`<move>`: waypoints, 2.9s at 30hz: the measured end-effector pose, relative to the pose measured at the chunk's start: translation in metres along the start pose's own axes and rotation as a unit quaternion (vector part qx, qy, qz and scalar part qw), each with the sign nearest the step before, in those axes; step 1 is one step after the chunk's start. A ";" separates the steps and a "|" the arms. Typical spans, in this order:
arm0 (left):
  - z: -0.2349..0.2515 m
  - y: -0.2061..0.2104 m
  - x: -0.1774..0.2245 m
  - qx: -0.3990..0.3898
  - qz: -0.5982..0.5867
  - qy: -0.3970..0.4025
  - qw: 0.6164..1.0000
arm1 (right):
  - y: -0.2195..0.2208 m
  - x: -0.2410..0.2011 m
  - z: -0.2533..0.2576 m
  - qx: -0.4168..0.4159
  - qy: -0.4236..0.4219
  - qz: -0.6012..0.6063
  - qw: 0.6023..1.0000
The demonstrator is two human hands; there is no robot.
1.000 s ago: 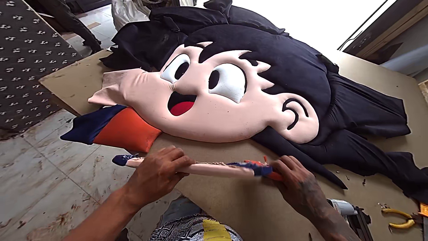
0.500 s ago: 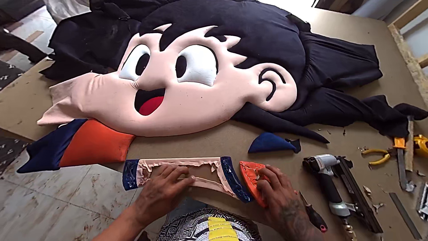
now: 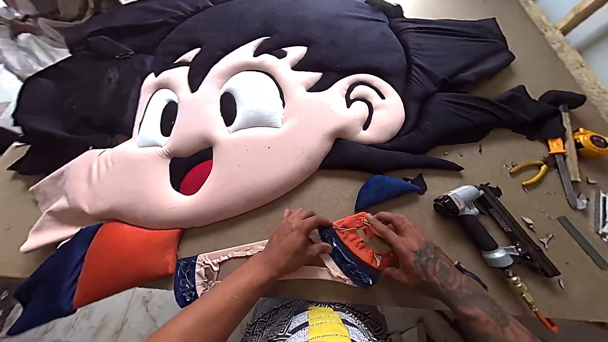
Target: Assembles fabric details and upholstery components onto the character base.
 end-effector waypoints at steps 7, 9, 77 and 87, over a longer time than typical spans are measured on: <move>0.016 -0.001 -0.009 -0.053 0.014 0.109 0.992 | 0.001 -0.015 0.003 -0.041 0.098 -0.011 0.994; 0.015 0.002 -0.011 -0.032 0.013 0.127 0.991 | 0.004 -0.021 0.002 -0.039 0.146 -0.019 0.988; 0.001 0.001 -0.033 -0.035 -0.153 0.128 0.979 | 0.015 -0.014 0.013 -0.111 0.234 0.159 0.953; 0.000 0.000 -0.033 -0.030 -0.148 0.136 0.979 | 0.016 -0.015 0.014 -0.108 0.245 0.159 0.950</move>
Point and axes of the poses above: each hand's wrist, its own z-axis towards the middle knuckle, its own y-axis out of the palm, x = y × z, the point moved 6 cm from there along z, towards the middle knuckle, and after that the axes turned 14 degrees about y, right-handed, at the moved point
